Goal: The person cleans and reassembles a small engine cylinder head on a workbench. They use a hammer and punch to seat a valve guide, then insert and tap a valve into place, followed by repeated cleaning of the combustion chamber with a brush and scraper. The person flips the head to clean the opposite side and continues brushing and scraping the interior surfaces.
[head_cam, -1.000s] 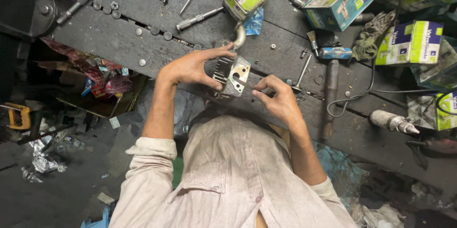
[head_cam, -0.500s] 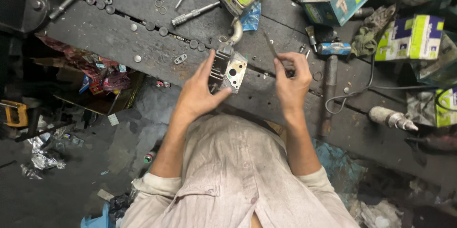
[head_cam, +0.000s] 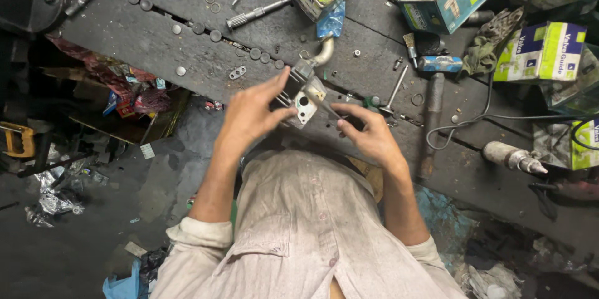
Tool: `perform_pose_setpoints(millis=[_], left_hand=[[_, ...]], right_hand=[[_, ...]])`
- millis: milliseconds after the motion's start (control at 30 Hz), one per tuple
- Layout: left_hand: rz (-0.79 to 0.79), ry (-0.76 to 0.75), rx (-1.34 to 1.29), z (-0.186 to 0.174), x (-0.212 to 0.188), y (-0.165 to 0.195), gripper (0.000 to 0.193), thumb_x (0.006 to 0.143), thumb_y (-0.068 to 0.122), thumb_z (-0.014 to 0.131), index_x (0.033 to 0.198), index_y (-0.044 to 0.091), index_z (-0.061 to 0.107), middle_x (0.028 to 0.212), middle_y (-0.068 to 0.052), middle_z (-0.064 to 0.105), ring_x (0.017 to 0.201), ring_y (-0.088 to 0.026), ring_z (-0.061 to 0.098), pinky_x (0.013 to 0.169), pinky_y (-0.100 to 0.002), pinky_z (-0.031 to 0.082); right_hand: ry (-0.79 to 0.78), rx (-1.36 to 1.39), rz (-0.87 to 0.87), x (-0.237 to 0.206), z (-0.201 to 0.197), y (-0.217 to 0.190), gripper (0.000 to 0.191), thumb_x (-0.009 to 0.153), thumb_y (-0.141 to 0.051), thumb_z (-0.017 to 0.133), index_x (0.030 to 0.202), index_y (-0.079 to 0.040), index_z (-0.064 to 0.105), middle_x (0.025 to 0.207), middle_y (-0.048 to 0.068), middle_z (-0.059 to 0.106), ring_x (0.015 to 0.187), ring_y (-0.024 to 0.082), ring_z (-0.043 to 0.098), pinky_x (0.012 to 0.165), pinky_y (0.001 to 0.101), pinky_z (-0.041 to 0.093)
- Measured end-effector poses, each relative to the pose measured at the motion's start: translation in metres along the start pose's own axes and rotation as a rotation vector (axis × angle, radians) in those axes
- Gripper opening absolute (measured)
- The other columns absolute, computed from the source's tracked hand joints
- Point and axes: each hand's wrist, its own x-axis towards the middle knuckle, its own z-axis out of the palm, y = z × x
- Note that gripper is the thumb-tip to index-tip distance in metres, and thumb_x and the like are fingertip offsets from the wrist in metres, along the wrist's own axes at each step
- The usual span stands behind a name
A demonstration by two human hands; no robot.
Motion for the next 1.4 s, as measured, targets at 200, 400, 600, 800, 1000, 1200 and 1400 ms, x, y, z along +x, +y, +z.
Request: perform_pose_setpoints(millis=[200,400,600,800,1000,1200,1400], left_hand=[[-0.037,-0.004,0.242,0.028,-0.015,0.027,0.100,0.081,0.043,0.083,0.155,-0.003,0.033,0.164,-0.022,0.032,0.150,-0.040,0.032,0.117,-0.051,0.035],[-0.038,-0.001,0.333,0.047,-0.007,0.046,0.113,0.080,0.062,0.078,0.153,-0.009,0.030,0.162,-0.028,0.025,0.150,-0.045,0.024,0.118,-0.059,0.027],[-0.076,-0.020,0.355,0.061,-0.008,0.049,0.114,0.078,0.063,0.077,0.155,-0.008,0.032,0.166,-0.025,0.020,0.152,-0.042,0.024,0.111,-0.053,0.036],[-0.029,-0.072,0.407,0.059,-0.013,0.048,0.111,0.077,0.062,0.077,0.152,-0.009,0.037,0.167,-0.020,0.021,0.151,-0.041,0.026,0.109,-0.051,0.038],[0.032,-0.067,0.395,0.060,-0.021,0.044,0.100,0.078,0.064,0.074,0.144,-0.007,0.047,0.160,-0.021,0.035,0.147,-0.038,0.034,0.106,-0.052,0.040],[0.123,0.020,0.300,0.064,-0.033,0.036,0.092,0.082,0.061,0.076,0.141,-0.006,0.052,0.152,-0.022,0.046,0.140,-0.041,0.045,0.106,-0.049,0.043],[0.126,0.036,0.307,0.070,-0.039,0.038,0.092,0.079,0.059,0.079,0.139,-0.006,0.053,0.150,-0.023,0.048,0.138,-0.040,0.047,0.105,-0.048,0.044]], right_hand=[[0.010,-0.276,-0.377,-0.008,-0.004,-0.003,0.043,0.088,-0.003,0.070,0.130,-0.015,0.071,0.115,0.010,0.075,0.103,0.027,0.072,0.090,0.0362,0.055],[-0.019,-0.335,-0.271,-0.011,-0.006,-0.008,0.029,0.092,-0.016,0.071,0.120,-0.015,0.075,0.102,0.011,0.077,0.089,0.028,0.074,0.077,0.0378,0.056],[0.091,-0.295,-0.096,-0.018,0.002,-0.004,0.021,0.093,-0.026,0.072,0.100,-0.006,0.071,0.084,0.011,0.077,0.072,0.026,0.074,0.065,0.0395,0.055],[0.121,-0.333,-0.131,-0.022,0.009,0.005,0.022,0.092,-0.027,0.074,0.096,-0.005,0.069,0.081,0.014,0.074,0.067,0.030,0.071,0.061,0.0412,0.053],[0.149,-0.369,-0.198,-0.029,0.012,0.017,0.023,0.091,-0.025,0.076,0.094,-0.004,0.069,0.079,0.016,0.073,0.068,0.032,0.071,0.060,0.0413,0.052],[0.197,-0.343,-0.177,-0.042,0.020,0.026,0.021,0.092,-0.024,0.075,0.096,-0.005,0.069,0.083,0.014,0.074,0.071,0.031,0.074,0.063,0.0402,0.055],[0.279,-0.376,-0.195,-0.054,0.030,0.026,0.021,0.093,-0.024,0.075,0.098,-0.004,0.069,0.096,0.013,0.078,0.082,0.032,0.075,0.067,0.0416,0.057]])
